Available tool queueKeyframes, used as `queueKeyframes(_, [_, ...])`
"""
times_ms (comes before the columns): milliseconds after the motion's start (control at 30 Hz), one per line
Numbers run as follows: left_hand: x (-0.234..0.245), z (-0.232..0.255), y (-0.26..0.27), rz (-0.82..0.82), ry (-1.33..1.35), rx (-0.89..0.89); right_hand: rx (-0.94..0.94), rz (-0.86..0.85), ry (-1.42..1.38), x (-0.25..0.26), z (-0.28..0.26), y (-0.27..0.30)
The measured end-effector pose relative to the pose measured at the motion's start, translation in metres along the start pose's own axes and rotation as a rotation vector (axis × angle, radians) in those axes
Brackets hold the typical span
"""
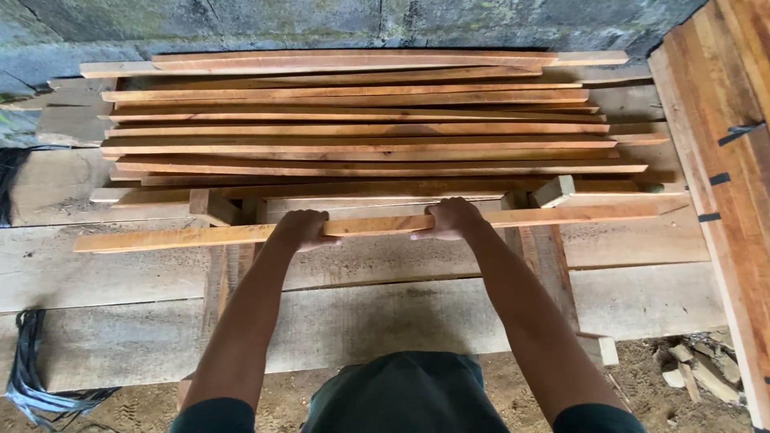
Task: Bundling long wood planks together using plastic straps.
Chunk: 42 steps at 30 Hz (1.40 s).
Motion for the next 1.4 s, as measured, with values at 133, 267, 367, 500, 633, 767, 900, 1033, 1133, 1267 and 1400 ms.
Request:
queueKeyframes(133, [-0.006,-0.002,-0.009,-0.105,0.017,0.011,0.016,-0.061,0.005,0.018,-0.003,0.007])
queueKeyframes(267, [0.052,0.021,0.021,-0.146,0.189,0.052,0.008,-0.173,-0.180,0.046,-0.016,0.022])
queueKeyframes(367, [0.057,0.021,0.026,-0.083,0.396,0.078,-0.053,-0.131,-0.352,0.035,-0.011,0.016])
queueKeyframes(500, [0.060,0.012,0.029,0.129,0.534,0.147,-0.185,-0.058,-0.564,0.088,-0.032,0.034])
queueKeyframes(633, [0.040,0.005,0.012,0.208,0.511,0.202,-0.295,-0.047,-0.475,0.087,-0.039,0.039])
queueKeyframes(767, [0.048,0.009,0.019,0.171,0.404,0.309,-0.381,0.059,-0.492,0.051,-0.015,0.017])
queueKeyframes(900, [0.047,0.008,0.020,0.192,0.379,0.326,-0.436,0.100,-0.492,0.020,0.004,-0.005])
queueKeyframes(1033, [0.046,0.012,0.020,0.250,0.350,0.301,-0.462,0.050,-0.498,0.032,-0.008,0.002])
queueKeyframes(1133, [0.057,0.017,0.025,0.223,0.384,0.290,-0.491,0.042,-0.504,0.024,-0.004,-0.006])
queueKeyframes(1267, [0.062,0.017,0.027,0.187,0.382,0.318,-0.528,0.042,-0.517,0.023,-0.003,-0.009])
queueKeyframes(1400, [0.054,0.011,0.022,0.197,0.386,0.304,-0.528,0.018,-0.519,0.052,-0.023,0.010])
Point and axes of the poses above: each hand's wrist, its own y-axis away from the middle knuckle, its own x-axis out of the back of the hand, z = x × y, the point moved 3 cm from there along -y, towards the middle knuckle, and after that the axes turned 2 degrees about -x, right-handed, at the moved point
